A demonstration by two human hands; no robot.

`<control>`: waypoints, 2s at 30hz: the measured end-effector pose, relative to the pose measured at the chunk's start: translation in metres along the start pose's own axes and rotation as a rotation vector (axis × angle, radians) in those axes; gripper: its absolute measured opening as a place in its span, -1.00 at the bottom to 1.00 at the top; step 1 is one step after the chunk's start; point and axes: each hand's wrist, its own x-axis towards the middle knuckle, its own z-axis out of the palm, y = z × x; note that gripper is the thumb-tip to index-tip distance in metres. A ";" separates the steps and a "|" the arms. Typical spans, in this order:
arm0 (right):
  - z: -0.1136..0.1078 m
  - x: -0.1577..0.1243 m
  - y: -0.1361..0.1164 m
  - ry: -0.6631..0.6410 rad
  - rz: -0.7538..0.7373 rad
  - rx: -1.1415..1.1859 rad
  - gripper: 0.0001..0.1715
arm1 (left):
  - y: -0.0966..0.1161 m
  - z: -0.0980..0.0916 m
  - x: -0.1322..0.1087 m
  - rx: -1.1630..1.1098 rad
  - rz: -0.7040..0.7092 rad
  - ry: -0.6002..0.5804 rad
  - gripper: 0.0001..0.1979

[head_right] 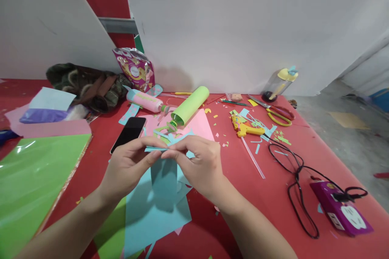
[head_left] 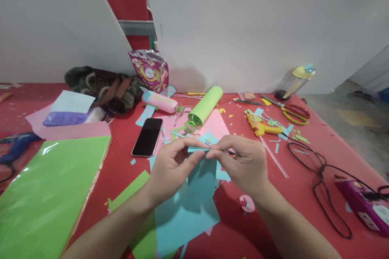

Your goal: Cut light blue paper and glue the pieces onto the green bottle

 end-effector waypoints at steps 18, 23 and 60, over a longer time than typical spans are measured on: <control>0.004 -0.001 -0.003 -0.045 0.112 -0.119 -0.82 | -0.003 -0.002 0.000 0.157 -0.142 0.025 -0.92; 0.005 -0.002 -0.002 -0.039 0.085 -0.145 -0.83 | -0.005 -0.001 0.000 0.051 -0.187 0.050 -0.94; 0.001 0.001 0.002 -0.002 0.090 -0.217 -0.82 | 0.004 -0.017 0.005 0.201 -0.150 0.033 -0.89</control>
